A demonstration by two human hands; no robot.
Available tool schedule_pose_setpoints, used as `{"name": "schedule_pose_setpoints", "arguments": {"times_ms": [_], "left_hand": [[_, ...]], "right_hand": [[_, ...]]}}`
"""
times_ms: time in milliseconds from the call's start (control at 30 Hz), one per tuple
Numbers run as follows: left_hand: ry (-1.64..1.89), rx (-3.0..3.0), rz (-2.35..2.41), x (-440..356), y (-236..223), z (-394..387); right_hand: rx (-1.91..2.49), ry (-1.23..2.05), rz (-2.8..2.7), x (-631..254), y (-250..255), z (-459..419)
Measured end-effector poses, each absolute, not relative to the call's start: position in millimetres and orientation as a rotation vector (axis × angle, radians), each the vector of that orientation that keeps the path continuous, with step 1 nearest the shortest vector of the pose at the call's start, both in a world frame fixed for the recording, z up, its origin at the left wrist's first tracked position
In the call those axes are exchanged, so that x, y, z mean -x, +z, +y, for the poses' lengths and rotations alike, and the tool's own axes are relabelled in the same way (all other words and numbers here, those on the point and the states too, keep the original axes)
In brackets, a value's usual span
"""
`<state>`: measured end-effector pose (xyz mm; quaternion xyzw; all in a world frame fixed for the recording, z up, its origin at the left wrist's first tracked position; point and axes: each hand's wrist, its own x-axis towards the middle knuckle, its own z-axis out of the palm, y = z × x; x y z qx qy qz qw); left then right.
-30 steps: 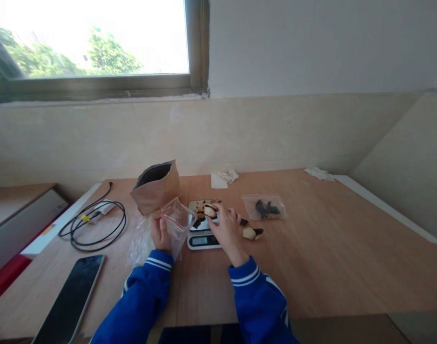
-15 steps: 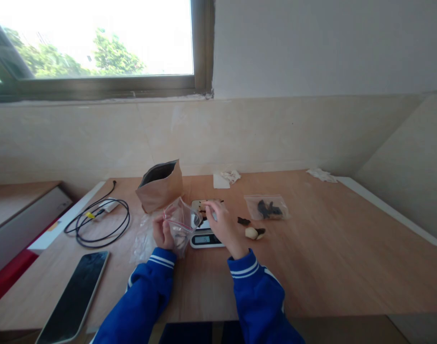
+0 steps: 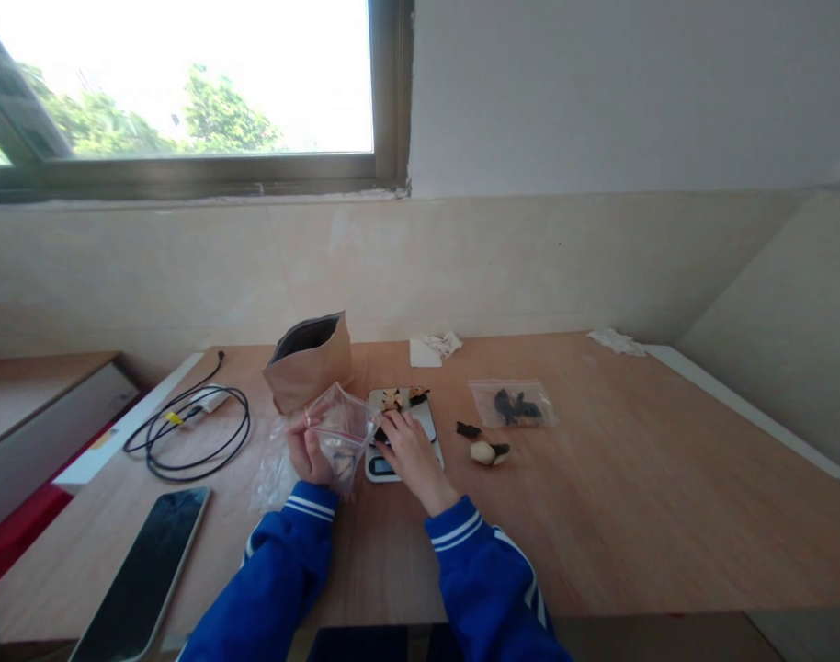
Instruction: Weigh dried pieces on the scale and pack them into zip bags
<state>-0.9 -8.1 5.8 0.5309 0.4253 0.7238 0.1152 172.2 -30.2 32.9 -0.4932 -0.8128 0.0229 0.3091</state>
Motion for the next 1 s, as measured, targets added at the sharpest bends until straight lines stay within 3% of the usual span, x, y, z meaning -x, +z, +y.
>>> {"name": "schedule_pose_setpoints", "arguments": {"times_ms": [533, 900, 1000], "left_hand": [[2.167, -1.546, 1.299, 0, 14, -11], [2.185, -1.539, 1.254, 2, 0, -3], [2.189, -1.519, 1.214, 0, 1, -4]], "right_hand": [[1.295, 0.259, -1.857, -176, 28, -25], [1.209, 0.369, -1.232, -167, 91, -20], [1.096, 0.467, -1.326, -154, 106, -20]]}}
